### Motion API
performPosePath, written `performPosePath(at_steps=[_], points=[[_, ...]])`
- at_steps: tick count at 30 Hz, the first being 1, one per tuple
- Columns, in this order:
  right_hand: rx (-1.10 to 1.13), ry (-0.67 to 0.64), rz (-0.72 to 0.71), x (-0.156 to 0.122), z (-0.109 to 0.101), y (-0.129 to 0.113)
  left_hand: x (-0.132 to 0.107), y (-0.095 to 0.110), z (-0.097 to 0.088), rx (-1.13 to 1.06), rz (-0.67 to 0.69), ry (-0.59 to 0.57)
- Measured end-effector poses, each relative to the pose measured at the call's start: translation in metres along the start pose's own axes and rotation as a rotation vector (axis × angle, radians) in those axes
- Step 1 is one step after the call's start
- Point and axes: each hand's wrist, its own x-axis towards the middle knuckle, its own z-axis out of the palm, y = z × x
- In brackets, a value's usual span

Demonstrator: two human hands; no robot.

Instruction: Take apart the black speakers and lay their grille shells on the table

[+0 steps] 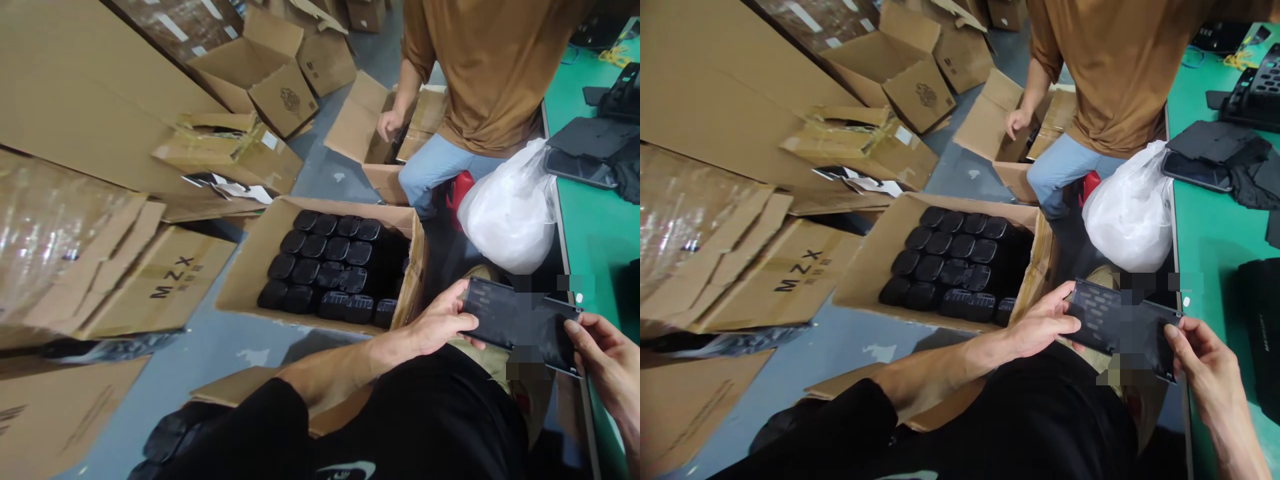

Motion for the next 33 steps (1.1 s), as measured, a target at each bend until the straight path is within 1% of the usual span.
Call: performPosePath(at_steps=[4, 8, 13, 19, 24, 30, 33], points=[[-0.060, 0.008, -0.027, -0.0028, 0.0045, -0.0048, 0.0022, -0.0019, 0.0030, 0.029, 0.044, 0.016], [-0.175, 0.017, -0.056, -0.0041, 0.0061, -0.0079, 0.0032, -0.0041, 0.0033, 0.044, 0.088, 0.005], [-0.267, -0.004, -0.080, -0.0040, 0.0057, -0.0088, 0.0025, -0.0067, 0.0019, 0.053, 0.089, 0.010], [-0.183, 0.005, -0.035, -0.0022, 0.0044, -0.0063, 0.0008, -0.0057, 0.0030, 0.058, 0.078, 0.012], [-0.108, 0.022, 0.000, -0.0036, 0.0046, -0.0067, 0.0001, -0.0041, 0.0035, 0.085, 0.092, -0.007], [-0.095, 0.014, 0.033, -0.0018, 0.0044, -0.0061, 0.0018, -0.0064, 0.0037, 0.053, 0.099, 0.016], [-0.100, 0.029, 0.045, -0.0023, 0.0057, -0.0090, 0.0011, -0.0065, 0.0043, 0.044, 0.104, 0.008]])
